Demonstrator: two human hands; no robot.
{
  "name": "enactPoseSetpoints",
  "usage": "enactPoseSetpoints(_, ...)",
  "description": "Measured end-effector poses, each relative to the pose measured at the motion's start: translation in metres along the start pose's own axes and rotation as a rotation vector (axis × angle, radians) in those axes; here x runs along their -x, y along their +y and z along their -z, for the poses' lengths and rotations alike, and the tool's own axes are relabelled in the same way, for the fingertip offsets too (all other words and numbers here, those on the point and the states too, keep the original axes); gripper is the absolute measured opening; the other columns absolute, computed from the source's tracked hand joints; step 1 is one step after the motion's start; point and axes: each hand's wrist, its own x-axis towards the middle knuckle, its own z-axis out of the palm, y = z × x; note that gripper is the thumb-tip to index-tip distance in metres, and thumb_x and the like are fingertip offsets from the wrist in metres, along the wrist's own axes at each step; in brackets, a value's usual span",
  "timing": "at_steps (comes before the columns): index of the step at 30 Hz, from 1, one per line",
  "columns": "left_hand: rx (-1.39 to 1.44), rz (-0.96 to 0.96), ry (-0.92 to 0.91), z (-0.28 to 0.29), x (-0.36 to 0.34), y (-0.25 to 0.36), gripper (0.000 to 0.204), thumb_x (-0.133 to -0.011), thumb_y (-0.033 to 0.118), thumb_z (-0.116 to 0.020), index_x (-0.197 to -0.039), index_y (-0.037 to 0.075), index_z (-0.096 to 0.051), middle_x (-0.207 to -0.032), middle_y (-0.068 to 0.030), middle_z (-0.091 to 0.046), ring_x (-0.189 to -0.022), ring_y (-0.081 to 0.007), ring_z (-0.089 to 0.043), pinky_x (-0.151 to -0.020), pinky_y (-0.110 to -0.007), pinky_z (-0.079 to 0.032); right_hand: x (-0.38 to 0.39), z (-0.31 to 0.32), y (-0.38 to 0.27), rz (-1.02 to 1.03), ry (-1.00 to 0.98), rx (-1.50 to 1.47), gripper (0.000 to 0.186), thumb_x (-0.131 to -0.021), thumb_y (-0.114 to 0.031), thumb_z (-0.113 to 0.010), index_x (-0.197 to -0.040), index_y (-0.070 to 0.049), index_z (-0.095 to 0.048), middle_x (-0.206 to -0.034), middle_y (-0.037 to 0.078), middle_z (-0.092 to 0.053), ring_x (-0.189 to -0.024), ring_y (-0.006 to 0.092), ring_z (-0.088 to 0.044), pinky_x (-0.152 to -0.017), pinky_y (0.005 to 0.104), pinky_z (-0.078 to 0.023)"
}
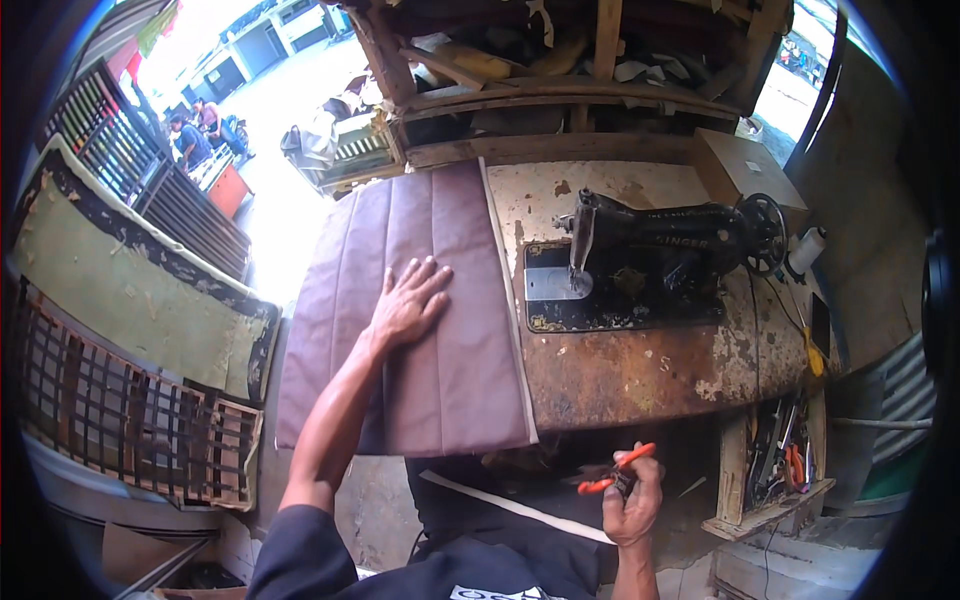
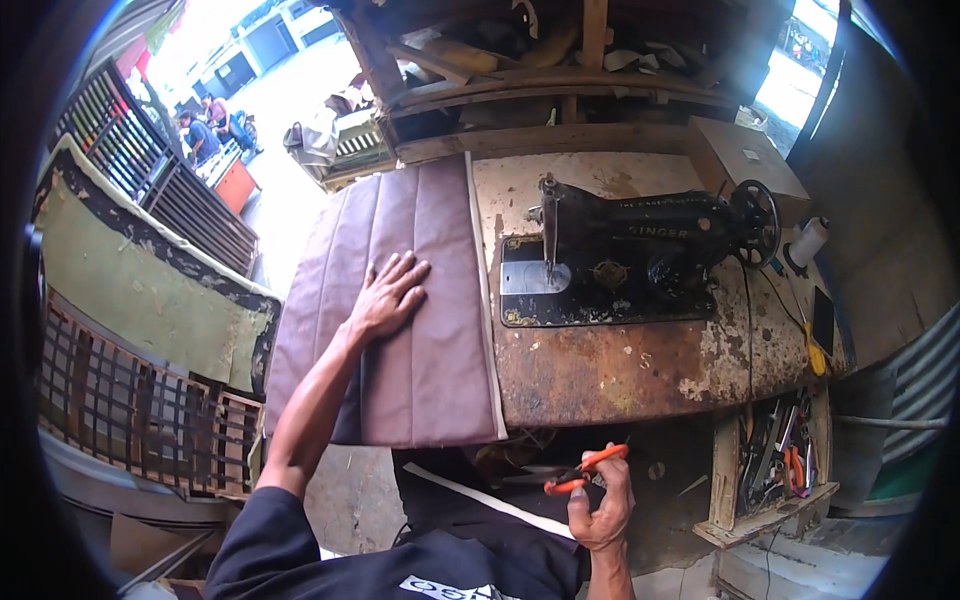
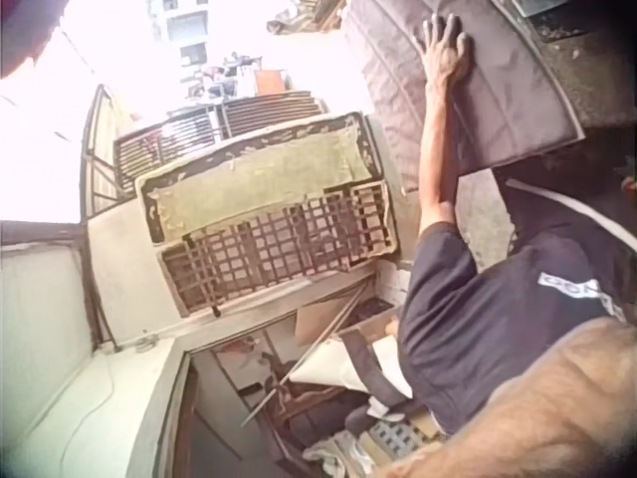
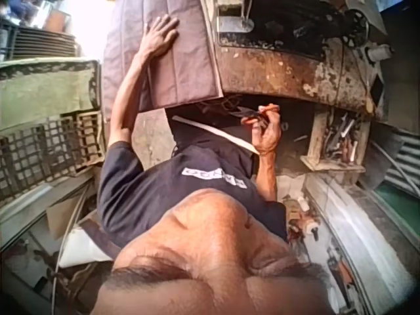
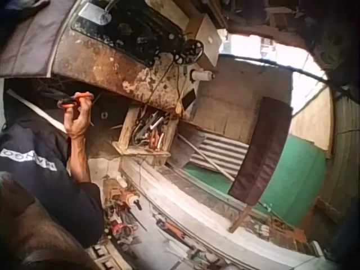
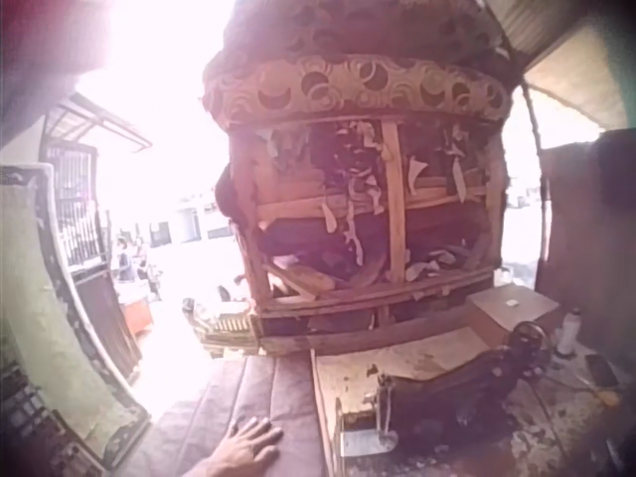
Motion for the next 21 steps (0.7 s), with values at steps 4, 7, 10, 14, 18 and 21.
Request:
enactPoseSetpoints(4, 0.070, 0.035, 0.021, 0.001, 0.009, 0.031, 0.061, -0.105, 0.043, -0.055, -0.156, 0.010, -0.046, -0.165, -0.0206, -0.039, -0.156, -0.0410, -0.028, -0.126, -0.063, -0.017, -0.017, -0.008, -0.003, 0.028, 0.027, -0.190, 0.068, -0.079, 0.001, -0.064, -0.144, 0.003, -0.042, -0.129, 0.019, -0.054, -0.109, 0.0293, -0.062, -0.104, 0.0444, -0.051)
enactPoseSetpoints(7, 0.175, -0.309, -0.075, 0.021, 0.088, 0.116, 0.069, -0.100, 0.052, -0.064, -0.156, 0.014, -0.048, -0.163, -0.0155, -0.044, -0.155, -0.0375, -0.032, -0.126, -0.064, -0.016, -0.004, -0.014, -0.022, -0.510, -0.174, -0.412, 0.068, -0.082, -0.014, -0.088, -0.136, 0.002, -0.049, -0.110, 0.010, -0.062, -0.093, 0.0161, -0.064, -0.086, 0.0317, -0.056)
enactPoseSetpoints(10, 0.081, -0.410, -0.045, 0.007, 0.134, 0.158, 0.070, -0.092, 0.041, -0.075, -0.153, 0.017, -0.052, -0.159, -0.0089, -0.050, -0.152, -0.0288, -0.042, -0.126, -0.064, -0.020, 0.029, -0.017, -0.017, -0.836, -0.309, -0.584, 0.061, -0.086, -0.023, -0.089, -0.129, 0.003, -0.054, -0.105, 0.006, -0.063, -0.090, 0.0100, -0.062, -0.082, 0.0255, -0.055)
enactPoseSetpoints(14, 0.139, -0.357, 0.198, -0.017, 0.142, 0.159, 0.046, -0.091, 0.022, -0.075, -0.135, 0.013, -0.067, -0.139, -0.0068, -0.068, -0.137, -0.0269, -0.059, -0.121, -0.053, -0.036, 0.064, -0.022, -0.021, -0.943, -0.486, -0.681, 0.050, -0.093, -0.020, -0.082, -0.128, 0.002, -0.054, -0.105, 0.006, -0.064, -0.093, 0.0113, -0.065, -0.086, 0.0263, -0.056)
enactPoseSetpoints(18, 0.221, -0.363, 0.271, -0.021, 0.147, 0.155, 0.036, -0.090, 0.018, -0.075, -0.126, 0.013, -0.074, -0.131, -0.0039, -0.073, -0.131, -0.0274, -0.064, -0.117, -0.052, -0.042, 0.040, -0.039, -0.031, -0.956, -0.550, -0.689, 0.050, -0.096, -0.029, -0.080, -0.126, 0.002, -0.055, -0.102, 0.007, -0.064, -0.090, 0.0118, -0.067, -0.082, 0.0282, -0.060)
enactPoseSetpoints(21, 0.227, -0.371, 0.273, -0.021, 0.153, 0.153, 0.038, -0.088, 0.018, -0.076, -0.126, 0.015, -0.074, -0.131, -0.0031, -0.073, -0.131, -0.0276, -0.064, -0.117, -0.052, -0.043, 0.024, -0.055, -0.036, -0.950, -0.490, -0.715, 0.053, -0.097, -0.037, -0.078, -0.123, 0.003, -0.055, -0.097, 0.006, -0.064, -0.085, 0.0111, -0.067, -0.077, 0.0296, -0.063)
